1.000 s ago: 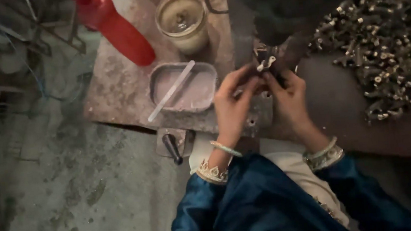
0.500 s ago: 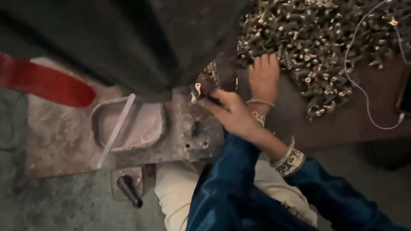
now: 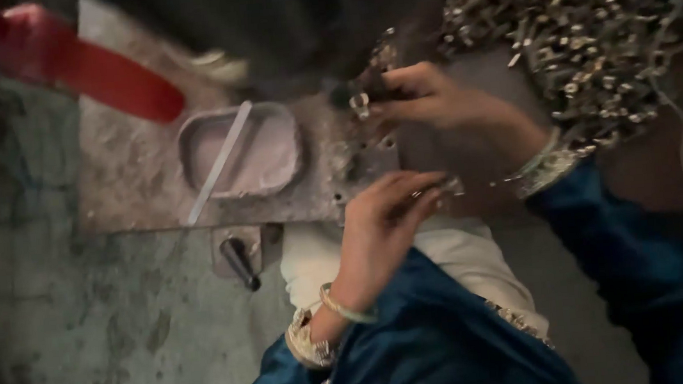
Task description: The person sits at a workbench and handles small metal fittings one at a time, picking each from a large pile, working it against a fixture on the bench, and setting it aside. The person repeats this handling cycle continuously throughout the clip.
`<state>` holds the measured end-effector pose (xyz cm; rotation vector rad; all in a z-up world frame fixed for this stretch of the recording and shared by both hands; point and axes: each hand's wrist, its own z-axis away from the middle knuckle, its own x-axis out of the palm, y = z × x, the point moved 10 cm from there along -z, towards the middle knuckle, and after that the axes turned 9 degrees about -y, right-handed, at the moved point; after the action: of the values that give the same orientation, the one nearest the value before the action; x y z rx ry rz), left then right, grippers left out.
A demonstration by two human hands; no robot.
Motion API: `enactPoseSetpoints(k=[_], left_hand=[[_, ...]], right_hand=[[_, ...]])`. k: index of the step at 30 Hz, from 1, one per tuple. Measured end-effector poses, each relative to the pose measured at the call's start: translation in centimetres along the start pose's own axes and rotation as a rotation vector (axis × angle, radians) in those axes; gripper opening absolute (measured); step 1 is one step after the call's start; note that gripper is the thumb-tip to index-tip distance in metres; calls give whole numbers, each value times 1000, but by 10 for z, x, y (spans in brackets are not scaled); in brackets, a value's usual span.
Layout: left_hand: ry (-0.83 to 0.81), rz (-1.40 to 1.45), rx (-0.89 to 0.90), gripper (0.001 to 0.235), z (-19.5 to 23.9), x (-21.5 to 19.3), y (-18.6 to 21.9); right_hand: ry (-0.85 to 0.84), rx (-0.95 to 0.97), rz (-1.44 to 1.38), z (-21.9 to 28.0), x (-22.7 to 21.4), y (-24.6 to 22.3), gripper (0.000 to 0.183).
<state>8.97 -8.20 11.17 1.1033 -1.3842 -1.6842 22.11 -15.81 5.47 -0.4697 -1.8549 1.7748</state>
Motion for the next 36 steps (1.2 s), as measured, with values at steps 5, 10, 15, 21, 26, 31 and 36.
enactPoseSetpoints(k=[5, 10, 15, 21, 26, 31, 36], left_hand=[[186, -880, 655, 41, 11, -1, -3], [161, -1025, 528, 45, 7, 11, -1], [223, -958, 164, 39, -10, -15, -48], [440, -1268, 509, 26, -54, 53, -58], [123, -1241, 418, 22, -83, 87, -98], [48, -825, 326, 28, 13, 32, -80], [411, -746, 137, 11, 37, -121, -65]], right_hand=[[-12, -36, 114, 0, -1, -12, 34], [64, 10, 130, 2, -7, -17, 30], [-25, -76, 138, 2, 3, -10, 31], [66, -4, 230, 8, -1, -17, 49], [151, -41, 255, 11, 3, -8, 28], [523, -184, -115, 27, 42, -7, 20], [509, -111, 29, 36, 15, 35, 17]])
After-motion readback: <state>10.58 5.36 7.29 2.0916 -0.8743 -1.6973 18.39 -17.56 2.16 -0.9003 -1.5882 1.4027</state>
